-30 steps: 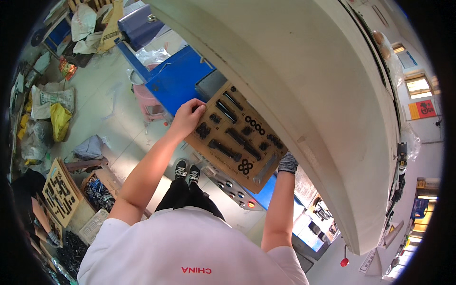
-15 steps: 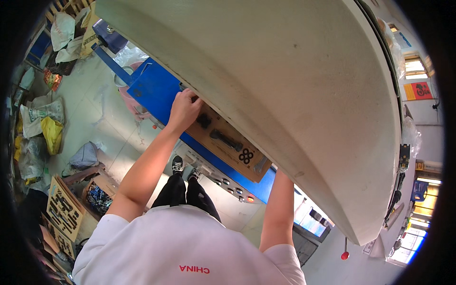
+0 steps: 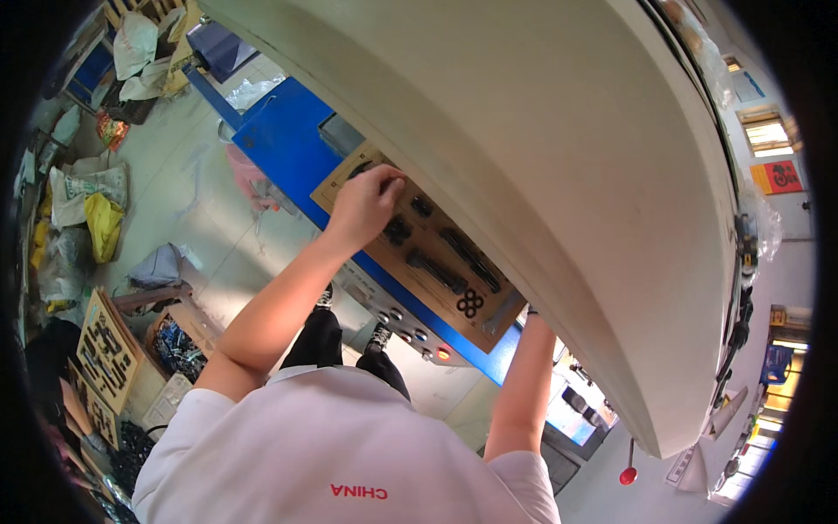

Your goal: The person repeatedly places tool sets on cardboard backing into a vacuum-sealing machine, seals them, removes the sealed packages, and stacks them. The process is repeated multiple times with different tool sets.

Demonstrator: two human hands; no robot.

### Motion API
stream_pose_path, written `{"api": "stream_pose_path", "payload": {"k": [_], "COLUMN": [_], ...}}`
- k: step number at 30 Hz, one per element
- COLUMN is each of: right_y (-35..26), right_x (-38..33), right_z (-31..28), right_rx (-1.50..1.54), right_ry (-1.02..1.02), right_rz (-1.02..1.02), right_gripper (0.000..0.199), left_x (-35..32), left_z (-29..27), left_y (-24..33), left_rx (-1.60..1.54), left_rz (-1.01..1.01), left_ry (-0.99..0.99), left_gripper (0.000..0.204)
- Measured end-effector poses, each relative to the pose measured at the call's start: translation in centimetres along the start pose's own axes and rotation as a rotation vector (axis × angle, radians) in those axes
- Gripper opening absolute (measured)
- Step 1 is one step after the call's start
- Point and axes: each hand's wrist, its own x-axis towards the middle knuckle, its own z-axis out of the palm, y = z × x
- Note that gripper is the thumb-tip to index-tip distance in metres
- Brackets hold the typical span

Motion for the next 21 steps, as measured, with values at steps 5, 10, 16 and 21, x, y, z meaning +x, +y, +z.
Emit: {"api": "stream_pose_path", "payload": {"k": [5, 10, 16, 21], "right_y": [-1.1, -0.5, 1.9, 4.2], "right_x": [0.6, 1.8, 3.1, 4.5], "right_z": [-9.6, -17.6, -21.6, -21.0], "right_rx": [0.011, 0.024, 0.049, 0.065], "right_ry": [0.035, 0.066, 0.050, 0.007], "right_rz": [-0.021, -0.032, -0.013, 0.008], "right_gripper": [0.036, 0.036, 0.035, 0.035], "left_x": [-5.7, -10.3, -13.9, -15.5], "left_z": [6.4, 12.3, 16.9, 18.2], "left_y": [2.7, 4.9, 6.5, 5.6], "left_rx": [0.061, 0.162, 0.308, 0.284], "left_rz": [0.012, 0.006, 0.048, 0.076], "left_ry": [-0.066, -0.197, -0.172, -0.083], "left_gripper": [0.028, 0.045, 0.041, 0.031]}}
